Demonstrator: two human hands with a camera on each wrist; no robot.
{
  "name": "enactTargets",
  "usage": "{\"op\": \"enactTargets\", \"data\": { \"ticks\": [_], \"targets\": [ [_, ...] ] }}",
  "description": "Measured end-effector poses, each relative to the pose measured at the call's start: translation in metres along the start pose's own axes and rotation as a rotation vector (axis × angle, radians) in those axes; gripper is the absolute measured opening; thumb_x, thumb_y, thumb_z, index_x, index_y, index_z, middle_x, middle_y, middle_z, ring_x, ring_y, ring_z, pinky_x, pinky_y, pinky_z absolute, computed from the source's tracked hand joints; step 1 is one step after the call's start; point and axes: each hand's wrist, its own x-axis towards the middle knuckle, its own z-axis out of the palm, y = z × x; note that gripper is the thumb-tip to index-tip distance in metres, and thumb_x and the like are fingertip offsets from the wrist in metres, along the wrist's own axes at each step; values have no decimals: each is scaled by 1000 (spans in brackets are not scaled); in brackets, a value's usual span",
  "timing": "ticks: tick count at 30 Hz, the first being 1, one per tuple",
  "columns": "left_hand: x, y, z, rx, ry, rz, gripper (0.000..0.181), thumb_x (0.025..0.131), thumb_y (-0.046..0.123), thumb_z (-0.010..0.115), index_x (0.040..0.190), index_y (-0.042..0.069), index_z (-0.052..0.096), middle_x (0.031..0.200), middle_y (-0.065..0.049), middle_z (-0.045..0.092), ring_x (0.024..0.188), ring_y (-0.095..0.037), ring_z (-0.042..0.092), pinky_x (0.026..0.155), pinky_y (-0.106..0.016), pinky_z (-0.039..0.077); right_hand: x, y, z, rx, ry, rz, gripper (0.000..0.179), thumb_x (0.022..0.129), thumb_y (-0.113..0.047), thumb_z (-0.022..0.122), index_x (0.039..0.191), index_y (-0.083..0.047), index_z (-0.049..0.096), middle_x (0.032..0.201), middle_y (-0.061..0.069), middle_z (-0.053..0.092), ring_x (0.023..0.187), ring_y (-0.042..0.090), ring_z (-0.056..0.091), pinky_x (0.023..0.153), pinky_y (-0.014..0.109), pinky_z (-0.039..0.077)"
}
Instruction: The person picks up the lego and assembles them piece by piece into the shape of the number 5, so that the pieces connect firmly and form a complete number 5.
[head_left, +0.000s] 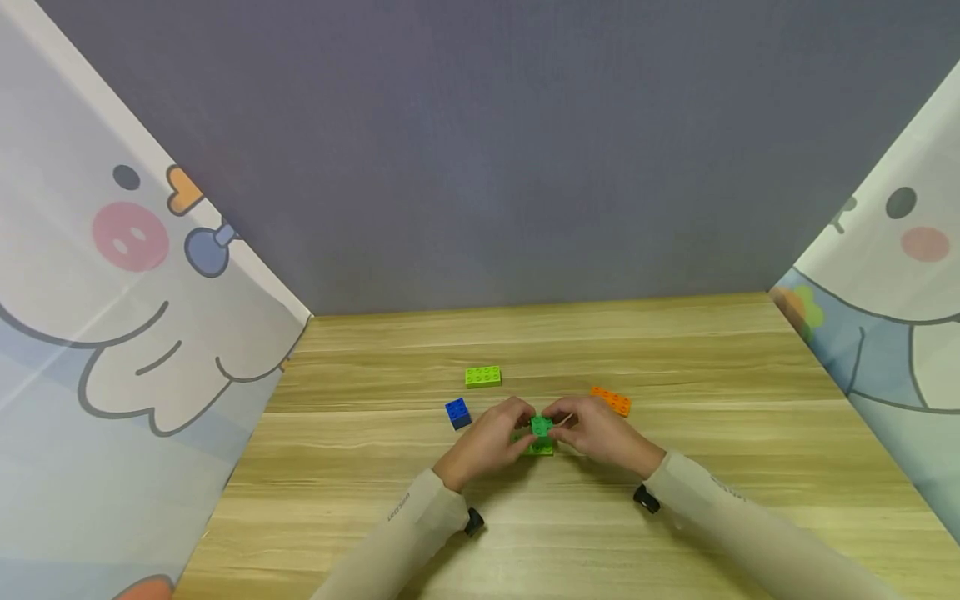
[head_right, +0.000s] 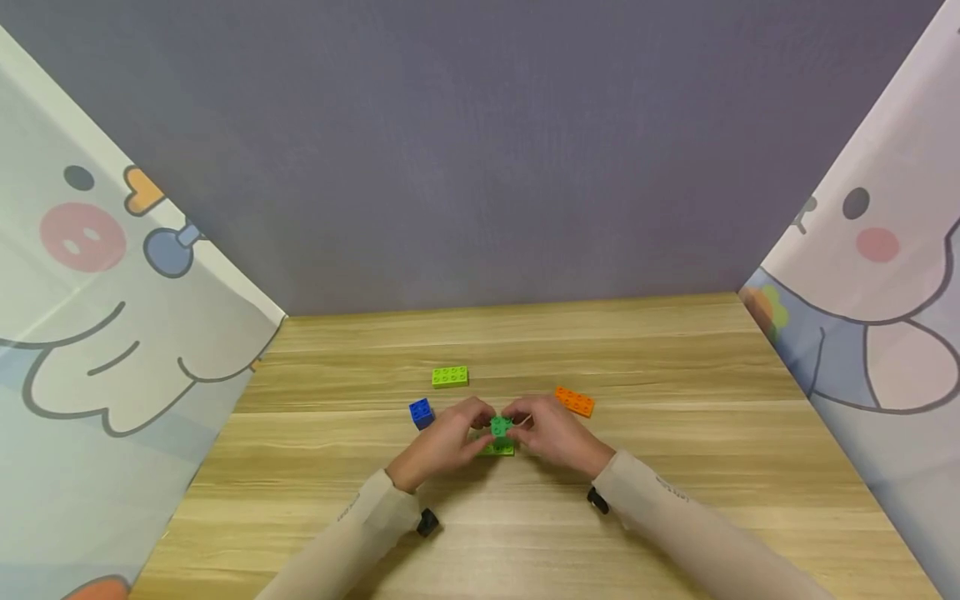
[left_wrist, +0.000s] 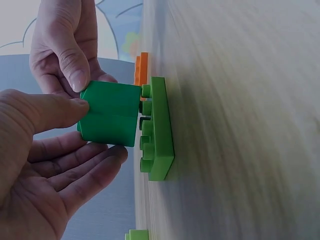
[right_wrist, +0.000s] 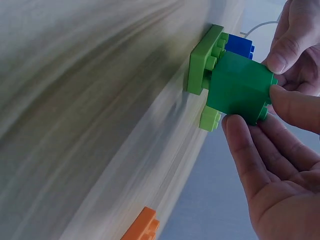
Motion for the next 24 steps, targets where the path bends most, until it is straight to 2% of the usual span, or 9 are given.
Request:
{"op": "enactTargets", "data": {
  "ticks": [13,24],
  "targets": [
    [0,-3,2,14,-3,16,25,91,20,66,111,8,59,106,-3,60,91,-11,59,77,-18,48,-1,0,0,-16,-7,7,22,86,-9,70,108,-8,68,103,2,67,83,12,64,70,22,52],
    [-2,-4,3,5,-21,18,25,91,21,66,112,9,59,106,1,59,92,-10,59,77,-17,47,-2,0,1,10,-26,3,20,86,-9,70,106,-8,68,102,2,66,83,13,64,69,21,52]
  ]
}}
